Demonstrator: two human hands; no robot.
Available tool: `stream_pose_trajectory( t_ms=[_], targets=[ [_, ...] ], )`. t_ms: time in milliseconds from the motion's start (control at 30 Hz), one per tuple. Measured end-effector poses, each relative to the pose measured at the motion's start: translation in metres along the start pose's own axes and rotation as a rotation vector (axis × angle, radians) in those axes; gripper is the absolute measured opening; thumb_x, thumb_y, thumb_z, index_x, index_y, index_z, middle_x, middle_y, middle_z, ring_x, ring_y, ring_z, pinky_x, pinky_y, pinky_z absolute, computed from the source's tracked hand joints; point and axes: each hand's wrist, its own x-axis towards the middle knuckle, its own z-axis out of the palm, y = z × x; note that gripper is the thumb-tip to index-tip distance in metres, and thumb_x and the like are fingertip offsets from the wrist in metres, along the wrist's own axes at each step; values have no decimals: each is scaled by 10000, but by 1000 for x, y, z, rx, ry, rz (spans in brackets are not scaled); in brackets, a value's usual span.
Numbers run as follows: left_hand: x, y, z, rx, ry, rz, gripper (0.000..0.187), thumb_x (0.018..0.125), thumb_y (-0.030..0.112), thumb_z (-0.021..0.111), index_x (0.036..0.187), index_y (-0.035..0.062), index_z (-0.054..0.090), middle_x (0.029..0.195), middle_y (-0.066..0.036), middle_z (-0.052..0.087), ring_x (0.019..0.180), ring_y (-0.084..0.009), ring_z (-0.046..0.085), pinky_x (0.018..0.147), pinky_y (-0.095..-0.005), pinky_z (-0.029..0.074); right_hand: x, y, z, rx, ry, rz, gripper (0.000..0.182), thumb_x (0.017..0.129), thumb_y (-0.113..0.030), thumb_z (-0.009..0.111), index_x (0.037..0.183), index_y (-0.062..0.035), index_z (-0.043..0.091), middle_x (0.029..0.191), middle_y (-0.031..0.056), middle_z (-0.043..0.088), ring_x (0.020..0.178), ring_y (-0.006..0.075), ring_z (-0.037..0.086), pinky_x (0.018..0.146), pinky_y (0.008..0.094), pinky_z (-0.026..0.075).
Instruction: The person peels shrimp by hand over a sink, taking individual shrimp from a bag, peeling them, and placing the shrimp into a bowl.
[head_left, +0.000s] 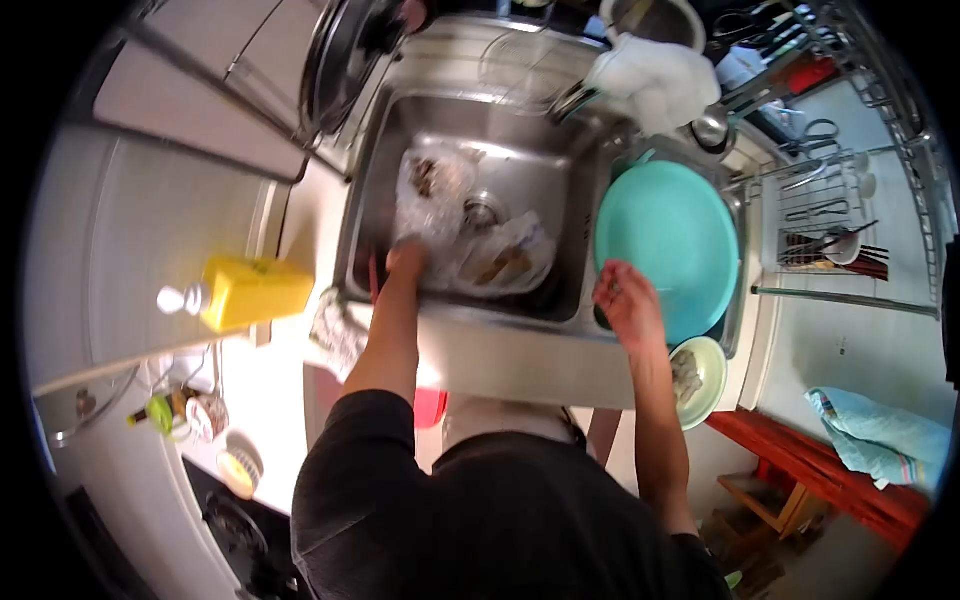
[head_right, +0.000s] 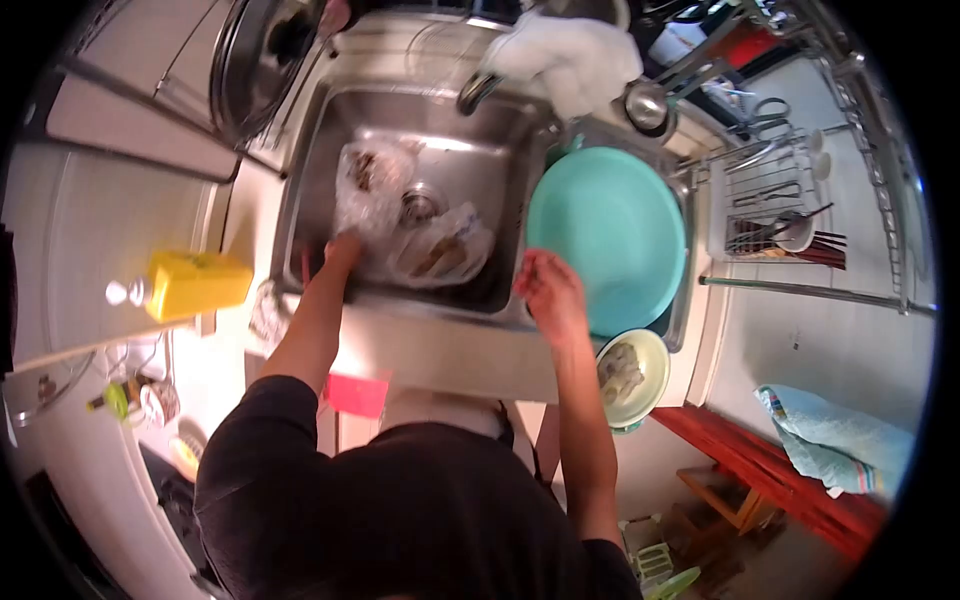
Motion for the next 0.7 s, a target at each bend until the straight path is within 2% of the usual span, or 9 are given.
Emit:
stream_pose_trajectory(
  t_ms=[100,167,233,300,367,500,567,667,700],
  targets=[
    [19,4,19,102,-87,-55,296,872,188,434,1050,103,655,1114,-83,622,984,-290,614,669,-497,526,7,-10,-6,-151,71,-48,153,887,-89,490,985,5,561,769,32,517,676,143,494,625,271,420],
    [23,3,20,200,-229,62,285,863,181,458,1050,99,656,1101,-85,628,930,-289,634,569,-504,529,17,-16,-7,-252,118,-80,160,886,-76,479,976,25,566,710,17,506,617,139,482,580,260,392],
    [27,4,31,279,-243,114,279,857,173,467,1047,101,657,1098,-81,629,924,-286,636,568,-497,532,53,-33,-9,-803,287,-397,179,894,-90,474,985,33,567,700,41,541,598,153,491,573,282,407],
    [30,3,42,356,-254,153,273,851,164,476,1045,103,659,1095,-78,630,918,-283,638,566,-490,534,95,-61,-5,-1182,400,-878,181,893,-96,467,983,13,580,725,120,597,624,237,555,592,332,436],
    [29,-2,48,242,-163,176,264,838,158,492,1029,105,667,1079,-75,637,904,-270,644,545,-477,536,132,-81,-7,-1244,466,-983,182,886,-116,478,978,-19,602,817,199,617,708,351,595,629,403,452],
    [22,3,44,175,-224,136,254,827,166,497,989,99,680,1052,-99,645,914,-256,645,677,-436,538,164,-96,-13,-1406,350,-916,180,871,-137,499,956,-37,622,841,224,612,774,400,583,650,441,455],
    [-2,12,9,172,-205,144,253,826,168,498,988,96,679,1053,-107,643,926,-261,641,710,-423,531,166,-97,-16,-1560,267,-843,187,852,-153,522,950,-34,629,828,222,615,776,407,581,656,457,457],
    [-20,25,-42,145,-183,146,237,827,176,512,963,78,679,1056,-120,638,939,-268,637,740,-418,522,153,-87,-4,-1686,284,-840,186,834,-118,524,965,-32,624,849,229,612,754,398,584,652,448,466],
    [-24,33,-54,105,-186,136,226,829,182,524,940,62,680,1057,-125,637,940,-270,636,736,-426,519,163,-75,-2,-1581,246,-971,185,839,-97,510,968,-29,623,851,198,627,714,355,594,629,415,473]
  ],
)
